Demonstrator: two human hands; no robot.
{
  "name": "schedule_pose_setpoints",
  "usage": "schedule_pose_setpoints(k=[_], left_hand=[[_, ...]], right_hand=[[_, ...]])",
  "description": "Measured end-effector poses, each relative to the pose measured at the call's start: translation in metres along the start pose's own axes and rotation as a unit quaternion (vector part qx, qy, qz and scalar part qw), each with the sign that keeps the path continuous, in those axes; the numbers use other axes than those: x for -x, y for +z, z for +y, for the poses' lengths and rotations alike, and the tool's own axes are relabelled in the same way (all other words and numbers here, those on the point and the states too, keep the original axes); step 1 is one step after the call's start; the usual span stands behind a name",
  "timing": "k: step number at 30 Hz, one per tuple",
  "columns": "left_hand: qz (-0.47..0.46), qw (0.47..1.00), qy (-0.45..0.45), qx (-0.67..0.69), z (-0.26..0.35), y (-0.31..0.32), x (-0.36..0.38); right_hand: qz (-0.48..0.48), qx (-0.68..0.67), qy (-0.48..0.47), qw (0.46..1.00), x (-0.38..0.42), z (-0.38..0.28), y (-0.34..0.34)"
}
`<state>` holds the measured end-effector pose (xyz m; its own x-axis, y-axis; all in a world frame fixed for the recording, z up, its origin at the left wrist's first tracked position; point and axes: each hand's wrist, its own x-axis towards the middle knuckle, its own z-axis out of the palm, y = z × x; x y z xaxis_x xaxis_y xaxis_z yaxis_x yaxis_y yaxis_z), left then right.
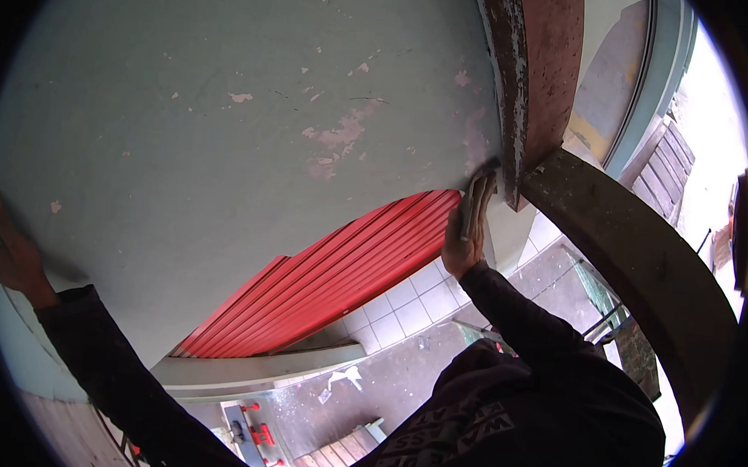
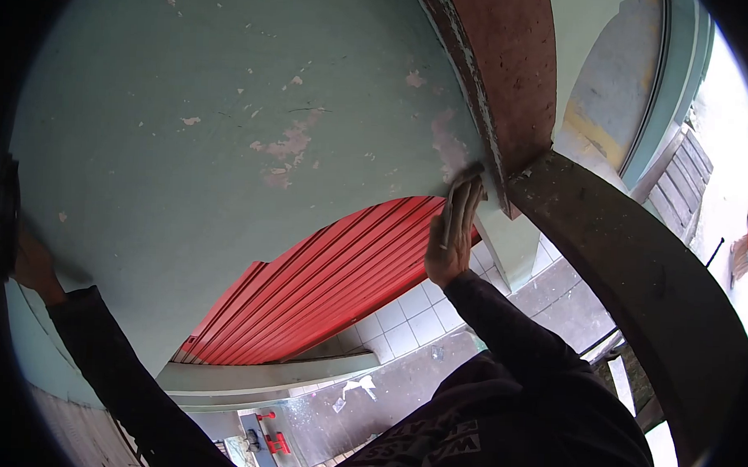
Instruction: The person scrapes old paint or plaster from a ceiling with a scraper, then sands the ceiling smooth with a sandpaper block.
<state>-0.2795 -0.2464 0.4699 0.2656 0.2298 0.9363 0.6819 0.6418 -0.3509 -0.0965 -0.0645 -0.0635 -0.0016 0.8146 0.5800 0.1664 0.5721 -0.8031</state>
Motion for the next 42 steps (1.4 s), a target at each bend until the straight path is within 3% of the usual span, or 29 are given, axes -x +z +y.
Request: schedule_pose_setpoints(k=[2,4,6,7,8,11,12,13,15,16,17,18,19,21,22,23,26,32,33,34,36,37,39,40,41,42], left_hand=[[0.088,0.939,0.316,0.104,-0.042,0.012,0.002],[-0.009,1.000,0.004,-0.005,-0.002,-0.001,0.000],[-0.005,1.000,0.012,0.002,-0.003,0.001,-0.001],[0.051,0.981,0.174,0.067,-0.045,0.017,-0.001],[0.106,0.929,0.329,0.130,-0.068,0.024,0.000],[0.094,0.934,0.322,0.119,-0.055,0.017,0.002],[0.037,0.986,0.158,0.046,-0.038,0.011,0.001],[-0.023,0.999,-0.012,-0.029,0.007,-0.002,-0.003],[-0.018,0.999,-0.009,-0.033,0.005,-0.002,-0.003],[0.044,0.984,0.165,0.038,-0.041,0.012,0.000],[0.102,0.930,0.335,0.110,-0.064,0.020,0.001],[0.048,0.984,0.168,0.042,-0.040,0.014,0.000],[-0.007,1.000,-0.005,-0.030,0.002,0.002,-0.002],[-0.013,0.999,-0.009,-0.032,0.002,0.003,-0.003],[0.037,0.986,0.159,0.036,-0.042,0.014,-0.001],[0.086,0.938,0.322,0.099,-0.067,0.019,0.001],[0.085,0.935,0.324,0.118,-0.063,0.018,0.002],[0.081,0.935,0.321,0.129,-0.054,0.018,0.002],[0.030,0.986,0.156,0.055,-0.042,0.014,0.001],[-0.020,0.999,-0.017,-0.021,0.001,0.002,-0.002],[-0.080,0.971,-0.202,-0.103,0.038,-0.009,-0.006],[-0.089,0.966,-0.215,-0.112,0.044,-0.011,-0.007],[-0.038,0.997,-0.040,-0.047,0.015,-0.004,-0.005],[0.025,0.988,0.147,0.033,-0.042,0.013,-0.003],[0.090,0.935,0.325,0.112,-0.073,0.023,-0.001],[0.089,0.936,0.320,0.114,-0.070,0.022,0.001]], right_hand=[[-0.024,0.008,-0.006,1.000,0.012,0.010,-0.008],[-0.031,0.023,-0.033,0.999,0.014,0.009,-0.012],[-0.018,0.042,-0.083,0.996,-0.010,-0.016,-0.015],[-0.007,0.055,-0.100,0.993,-0.021,-0.024,-0.013],[-0.004,0.047,-0.105,0.993,-0.026,-0.025,-0.014],[0.001,0.031,-0.116,0.993,-0.025,-0.008,-0.010],[-0.007,0.032,-0.099,0.994,-0.014,0.007,-0.009],[-0.016,0.034,-0.082,0.996,-0.001,0.020,-0.008],[-0.025,0.036,-0.067,0.997,0.004,0.024,-0.008],[-0.018,0.025,-0.079,0.996,-0.004,0.013,-0.009],[-0.011,0.014,-0.086,0.996,-0.017,-0.005,-0.012],[-0.004,0.004,-0.091,0.996,-0.027,-0.020,-0.014],[0.006,0.000,-0.092,0.996,-0.038,-0.028,-0.014],[-0.011,0.012,-0.096,0.995,-0.026,-0.008,-0.012],[-0.018,0.019,-0.104,0.994,-0.020,0.008,-0.011],[-0.025,0.023,-0.096,0.995,-0.005,0.025,-0.011],[-0.052,0.041,-0.098,0.993,0.002,0.032,-0.018],[-0.005,0.010,-0.132,0.991,-0.037,-0.005,-0.016],[-0.025,0.024,-0.131,0.991,-0.023,0.020,-0.012],[-0.039,0.027,-0.115,0.992,-0.010,0.034,-0.013],[-0.072,0.032,-0.080,0.994,0.010,0.048,-0.017],[-0.076,0.031,-0.084,0.993,0.007,0.041,-0.021],[-0.050,0.011,-0.118,0.992,-0.009,0.019,-0.020],[-0.036,0.002,-0.131,0.991,-0.019,0.005,-0.019],[-0.020,0.013,-0.163,0.986,-0.034,-0.011,-0.020],[-0.024,0.019,-0.166,0.986,-0.035,-0.009,-0.019]])
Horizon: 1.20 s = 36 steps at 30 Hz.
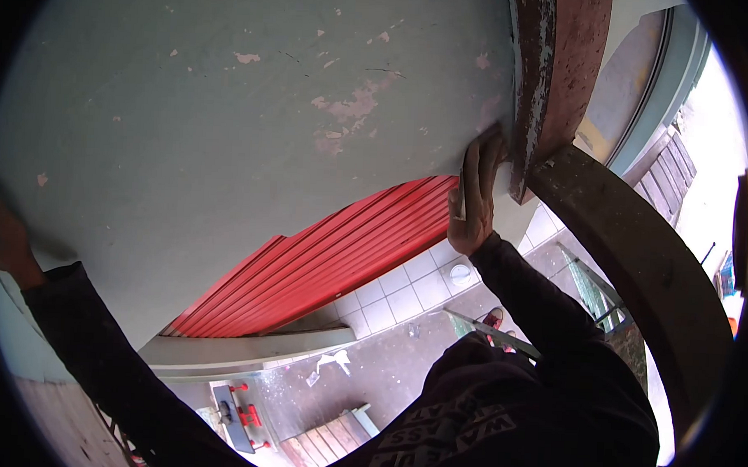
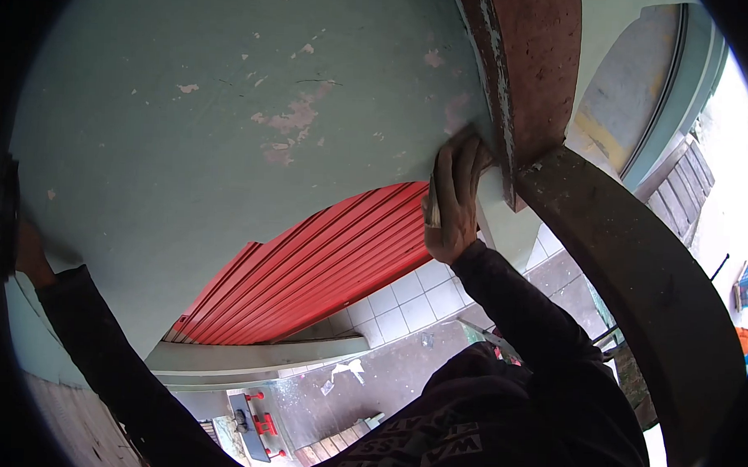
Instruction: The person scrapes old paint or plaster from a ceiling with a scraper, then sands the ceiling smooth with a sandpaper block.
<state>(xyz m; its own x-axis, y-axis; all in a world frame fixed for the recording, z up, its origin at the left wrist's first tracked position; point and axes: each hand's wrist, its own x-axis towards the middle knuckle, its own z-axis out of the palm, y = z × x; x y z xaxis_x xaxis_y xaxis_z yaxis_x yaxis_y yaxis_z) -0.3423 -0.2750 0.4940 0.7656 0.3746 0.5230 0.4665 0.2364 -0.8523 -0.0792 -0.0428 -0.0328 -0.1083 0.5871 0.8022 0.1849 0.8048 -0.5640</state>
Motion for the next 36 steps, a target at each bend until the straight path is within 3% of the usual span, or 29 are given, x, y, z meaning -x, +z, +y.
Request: schedule_pose_setpoints(k=[4,6,8,9,10,12,13,14,17,20,21,22,24,25,26,29,31,36], left_hand=[[0.000,1.000,-0.003,0.003,-0.001,0.000,-0.003],[0.004,1.000,-0.013,0.004,-0.002,0.000,0.000],[0.016,0.999,-0.037,0.005,0.015,0.003,-0.007],[-0.055,0.974,-0.206,-0.078,0.030,0.003,-0.023],[-0.124,0.908,-0.367,-0.161,0.065,0.003,-0.055],[-0.134,0.910,-0.356,-0.167,0.061,0.001,-0.054],[-0.077,0.976,-0.184,-0.086,0.020,-0.001,-0.020],[-0.014,1.000,-0.005,-0.002,-0.002,-0.002,0.000],[0.015,1.000,0.009,0.002,-0.003,0.002,0.002],[0.017,1.000,-0.020,0.005,0.011,0.003,-0.008],[-0.055,0.975,-0.202,-0.080,0.025,0.004,-0.023],[-0.125,0.904,-0.375,-0.161,0.065,0.003,-0.062],[-0.126,0.904,-0.376,-0.158,0.066,0.004,-0.061],[-0.059,0.975,-0.202,-0.072,0.026,0.003,-0.023],[0.012,1.000,-0.019,0.017,0.004,0.002,-0.001],[0.013,1.000,-0.011,0.003,-0.001,0.002,0.000],[-0.037,0.982,-0.121,-0.137,-0.033,0.004,0.051],[-0.009,0.994,-0.066,-0.082,-0.018,0.002,0.026]], right_hand=[[-0.020,0.002,0.005,1.000,0.037,0.033,0.004],[-0.071,0.011,0.067,0.995,0.067,0.044,0.002],[-0.038,-0.013,0.059,0.997,0.046,0.029,0.003],[-0.022,-0.025,0.062,0.998,0.035,0.015,0.003],[-0.004,-0.021,0.043,0.999,0.018,0.004,0.002],[0.030,-0.012,-0.003,0.999,-0.016,-0.008,0.001],[0.026,-0.016,0.006,1.000,-0.016,-0.005,0.002],[0.011,-0.009,0.008,1.000,-0.006,0.004,0.004],[-0.050,0.016,0.032,0.998,0.050,0.040,0.007],[-0.060,0.015,0.035,0.998,0.048,0.027,0.004],[-0.043,0.010,0.037,0.998,0.040,0.022,0.007],[-0.023,0.002,0.043,0.999,0.024,0.009,0.007],[0.015,-0.013,0.047,0.999,-0.009,-0.012,0.004],[0.025,-0.016,0.036,0.999,-0.014,-0.015,0.004],[0.009,-0.018,0.039,0.999,-0.007,-0.010,0.004],[-0.032,-0.024,0.055,0.998,0.033,0.014,0.006],[-0.059,-0.029,0.084,0.994,0.053,0.017,0.006],[0.001,-0.044,0.050,0.998,-0.003,-0.012,0.003]])
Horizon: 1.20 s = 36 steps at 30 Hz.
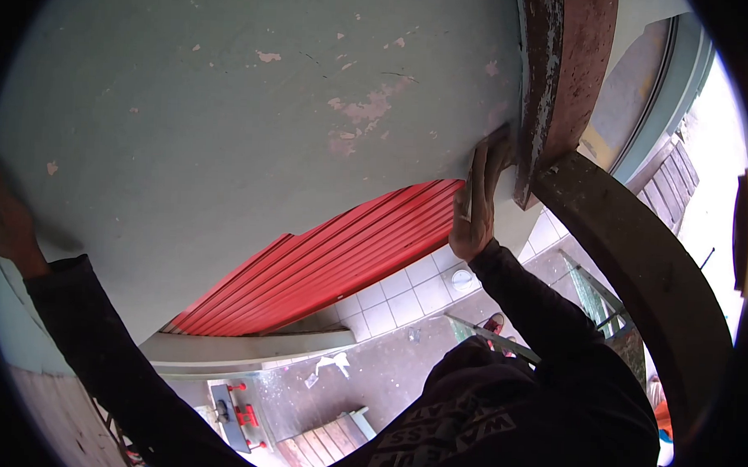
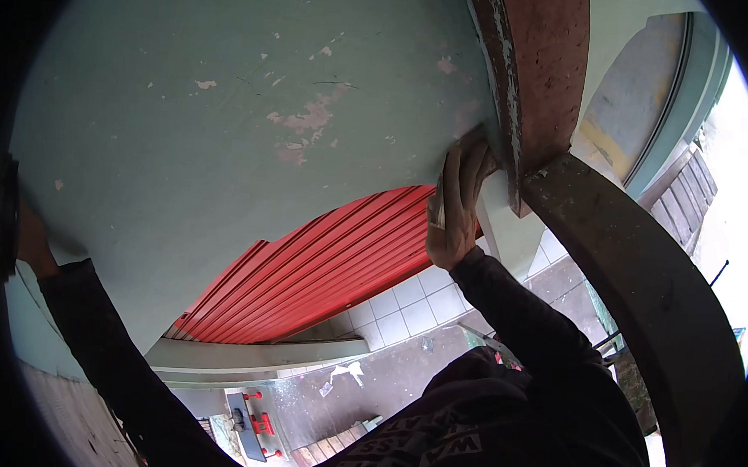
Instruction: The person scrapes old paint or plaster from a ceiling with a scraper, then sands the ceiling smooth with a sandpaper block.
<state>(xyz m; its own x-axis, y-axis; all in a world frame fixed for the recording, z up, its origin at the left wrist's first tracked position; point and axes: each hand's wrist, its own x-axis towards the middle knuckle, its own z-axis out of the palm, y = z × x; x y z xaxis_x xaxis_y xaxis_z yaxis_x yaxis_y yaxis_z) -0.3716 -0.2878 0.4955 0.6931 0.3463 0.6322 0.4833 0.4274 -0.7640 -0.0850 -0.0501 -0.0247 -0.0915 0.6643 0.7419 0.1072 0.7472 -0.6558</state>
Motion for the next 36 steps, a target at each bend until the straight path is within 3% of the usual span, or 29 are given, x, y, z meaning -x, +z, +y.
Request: schedule_pose_setpoints(k=[7,12,19,21,24,25,28,31,36], left_hand=[[0.007,1.000,0.018,0.022,0.004,-0.003,-0.009],[0.003,1.000,0.016,0.025,0.004,-0.002,-0.008],[-0.006,0.999,-0.017,0.032,0.013,-0.002,-0.007],[0.019,0.994,0.035,0.105,0.023,-0.004,-0.024],[0.020,0.994,0.052,0.097,0.018,-0.003,-0.023],[0.017,0.994,0.047,0.095,0.019,-0.003,-0.023],[0.014,0.996,0.032,0.078,0.020,-0.005,-0.021],[0.012,0.998,0.043,0.054,0.012,-0.006,-0.018],[0.005,0.998,0.063,0.022,0.003,-0.004,-0.014]], right_hand=[[-0.036,0.024,0.016,0.999,0.051,0.042,0.003],[0.027,-0.010,-0.031,0.999,-0.017,-0.013,-0.003],[-0.012,-0.014,0.054,0.998,0.051,0.036,0.004],[0.005,-0.020,0.097,0.995,0.042,0.018,0.008],[0.024,-0.045,0.049,0.997,-0.001,-0.006,0.004],[0.027,-0.049,0.086,0.995,0.000,-0.005,0.006],[-0.004,-0.016,0.073,0.997,0.028,0.026,0.001],[-0.051,-0.013,0.122,0.991,0.057,0.040,-0.005],[-0.010,-0.048,0.000,0.999,-0.008,-0.012,-0.010]])
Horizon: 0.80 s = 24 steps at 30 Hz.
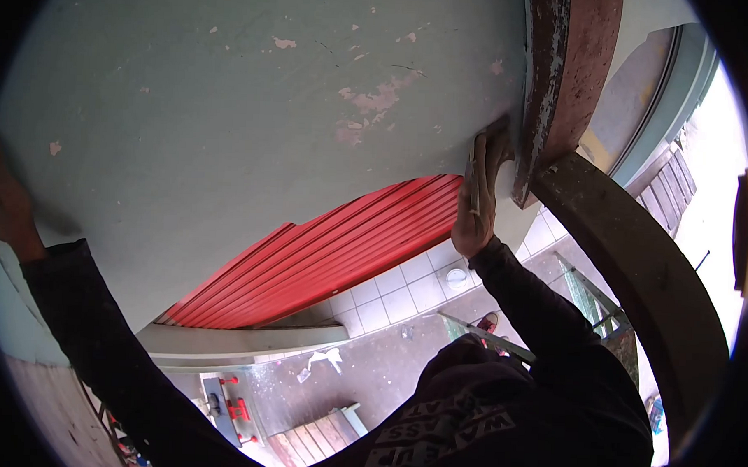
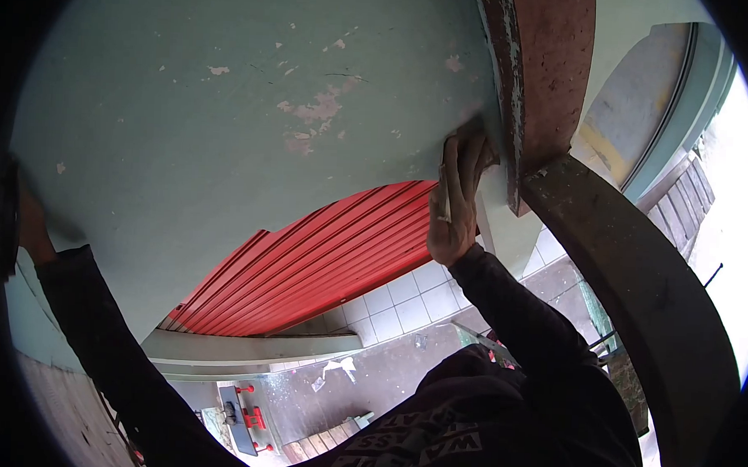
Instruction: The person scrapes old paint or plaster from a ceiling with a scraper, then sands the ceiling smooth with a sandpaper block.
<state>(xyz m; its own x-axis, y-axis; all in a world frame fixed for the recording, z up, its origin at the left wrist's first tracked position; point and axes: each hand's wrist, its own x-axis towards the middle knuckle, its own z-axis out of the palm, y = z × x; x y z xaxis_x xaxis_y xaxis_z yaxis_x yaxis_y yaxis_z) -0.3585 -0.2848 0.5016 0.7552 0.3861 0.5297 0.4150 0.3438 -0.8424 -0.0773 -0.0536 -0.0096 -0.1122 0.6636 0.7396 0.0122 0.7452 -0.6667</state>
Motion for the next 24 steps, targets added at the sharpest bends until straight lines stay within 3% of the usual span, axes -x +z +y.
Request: schedule_pose_setpoints(k=[1,7,9,12,13,15,17,21,24], left_hand=[[-0.001,1.000,0.007,-0.011,-0.003,0.001,0.001],[-0.026,0.983,0.088,-0.158,-0.066,0.000,0.037],[-0.039,0.984,0.086,-0.148,-0.070,0.002,0.038],[-0.102,0.956,0.135,-0.240,-0.121,0.007,0.081],[-0.129,0.952,0.105,-0.259,-0.122,0.009,0.096],[-0.118,0.978,-0.003,-0.169,-0.093,0.005,0.081],[-0.036,0.987,-0.147,0.053,-0.001,-0.003,0.010],[-0.037,0.982,-0.147,0.113,0.010,-0.015,0.004],[-0.068,0.982,-0.135,0.109,0.020,-0.033,-0.002]], right_hand=[[0.019,0.003,-0.020,1.000,-0.002,0.005,0.002],[-0.005,0.023,0.122,0.992,0.062,0.049,0.007],[-0.001,0.023,0.092,0.995,0.037,0.027,0.007],[-0.004,0.033,0.058,0.998,0.003,0.004,0.008],[0.007,0.039,0.054,0.998,0.000,0.003,0.008],[0.012,0.046,0.059,0.997,0.006,0.014,0.007],[-0.003,0.045,0.080,0.996,0.036,0.043,0.006],[0.021,0.021,0.117,0.993,0.025,0.013,0.013],[0.041,0.046,0.053,0.997,-0.017,-0.024,0.011]])
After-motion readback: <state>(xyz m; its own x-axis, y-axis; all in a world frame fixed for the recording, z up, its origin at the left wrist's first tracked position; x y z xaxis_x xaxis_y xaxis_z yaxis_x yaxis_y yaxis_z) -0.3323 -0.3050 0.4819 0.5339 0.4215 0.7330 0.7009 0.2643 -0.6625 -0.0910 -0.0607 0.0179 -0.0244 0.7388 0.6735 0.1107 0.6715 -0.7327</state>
